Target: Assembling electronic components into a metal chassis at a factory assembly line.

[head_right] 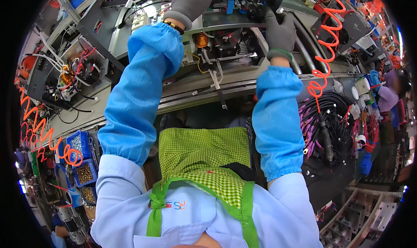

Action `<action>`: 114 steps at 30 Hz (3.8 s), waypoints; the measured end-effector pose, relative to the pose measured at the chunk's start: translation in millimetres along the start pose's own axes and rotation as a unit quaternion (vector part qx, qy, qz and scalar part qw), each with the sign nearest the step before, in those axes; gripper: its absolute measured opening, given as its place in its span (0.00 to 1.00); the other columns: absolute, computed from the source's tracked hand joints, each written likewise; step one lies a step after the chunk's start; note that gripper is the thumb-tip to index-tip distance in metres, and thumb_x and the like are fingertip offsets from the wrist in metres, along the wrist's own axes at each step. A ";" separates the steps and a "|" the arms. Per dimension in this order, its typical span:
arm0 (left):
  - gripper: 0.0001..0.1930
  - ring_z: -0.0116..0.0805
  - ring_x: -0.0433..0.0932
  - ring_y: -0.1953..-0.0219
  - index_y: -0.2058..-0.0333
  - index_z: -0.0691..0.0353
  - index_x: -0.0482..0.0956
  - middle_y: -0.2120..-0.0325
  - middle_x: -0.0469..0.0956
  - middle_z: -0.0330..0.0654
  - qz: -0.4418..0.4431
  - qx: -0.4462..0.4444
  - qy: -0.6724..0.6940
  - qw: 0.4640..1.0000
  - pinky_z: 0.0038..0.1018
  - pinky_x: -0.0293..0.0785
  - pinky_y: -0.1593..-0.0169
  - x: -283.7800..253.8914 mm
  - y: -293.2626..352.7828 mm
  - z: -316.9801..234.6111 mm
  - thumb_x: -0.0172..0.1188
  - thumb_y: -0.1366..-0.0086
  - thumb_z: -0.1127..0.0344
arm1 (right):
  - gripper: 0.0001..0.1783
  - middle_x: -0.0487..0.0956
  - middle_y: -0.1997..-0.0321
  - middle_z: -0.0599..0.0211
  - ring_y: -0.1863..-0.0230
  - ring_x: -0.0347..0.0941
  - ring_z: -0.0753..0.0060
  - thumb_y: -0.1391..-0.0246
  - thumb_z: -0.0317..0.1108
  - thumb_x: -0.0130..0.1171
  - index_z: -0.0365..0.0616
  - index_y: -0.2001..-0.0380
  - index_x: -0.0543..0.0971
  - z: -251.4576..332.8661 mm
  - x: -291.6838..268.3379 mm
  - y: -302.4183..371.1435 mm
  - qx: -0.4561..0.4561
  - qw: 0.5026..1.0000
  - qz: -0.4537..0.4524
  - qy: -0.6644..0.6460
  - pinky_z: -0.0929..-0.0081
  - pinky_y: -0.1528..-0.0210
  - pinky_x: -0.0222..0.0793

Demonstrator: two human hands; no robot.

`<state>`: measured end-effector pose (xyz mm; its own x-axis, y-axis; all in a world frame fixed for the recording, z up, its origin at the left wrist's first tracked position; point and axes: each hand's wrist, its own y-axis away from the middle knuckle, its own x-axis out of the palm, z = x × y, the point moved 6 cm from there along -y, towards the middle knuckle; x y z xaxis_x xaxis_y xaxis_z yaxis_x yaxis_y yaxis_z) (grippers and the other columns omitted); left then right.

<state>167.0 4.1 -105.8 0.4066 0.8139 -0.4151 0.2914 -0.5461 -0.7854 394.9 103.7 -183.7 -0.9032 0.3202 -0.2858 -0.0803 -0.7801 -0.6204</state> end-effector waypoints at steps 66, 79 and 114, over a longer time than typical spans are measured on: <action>0.30 0.53 0.74 0.50 0.43 0.65 0.67 0.56 0.75 0.61 -0.061 0.039 0.099 0.992 0.37 0.68 0.47 -35.1 48.0 -17.3 0.45 0.31 0.44 | 0.15 0.79 0.68 0.57 0.62 0.75 0.52 0.48 0.46 0.57 0.47 0.65 0.80 70.2 69.4 56.0 -0.213 0.943 0.082 0.243 0.58 0.61 0.70; 0.35 0.59 0.69 0.46 0.42 0.67 0.66 0.50 0.71 0.65 0.027 -0.068 0.125 0.989 0.41 0.64 0.44 9.8 38.3 56.9 0.36 0.31 0.39 | 0.16 0.80 0.70 0.55 0.65 0.77 0.51 0.48 0.47 0.57 0.46 0.66 0.79 80.2 74.7 62.7 -0.212 0.947 0.057 0.236 0.59 0.63 0.73; 0.28 0.35 0.56 0.35 0.34 0.60 0.49 0.36 0.56 0.40 -0.091 -0.195 0.497 0.841 0.31 0.50 0.33 -112.4 138.4 190.0 0.33 0.26 0.52 | 0.36 0.67 0.43 0.56 0.40 0.59 0.50 0.58 0.46 0.64 0.51 0.44 0.69 -118.8 -177.9 114.2 -0.099 0.904 -0.052 0.413 0.51 0.39 0.53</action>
<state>-3.0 -125.2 -255.1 0.7907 0.4296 0.4362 0.6101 -0.6122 -0.5029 596.5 21.5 -290.5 -0.2654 0.7423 -0.6153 0.0044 -0.6372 -0.7707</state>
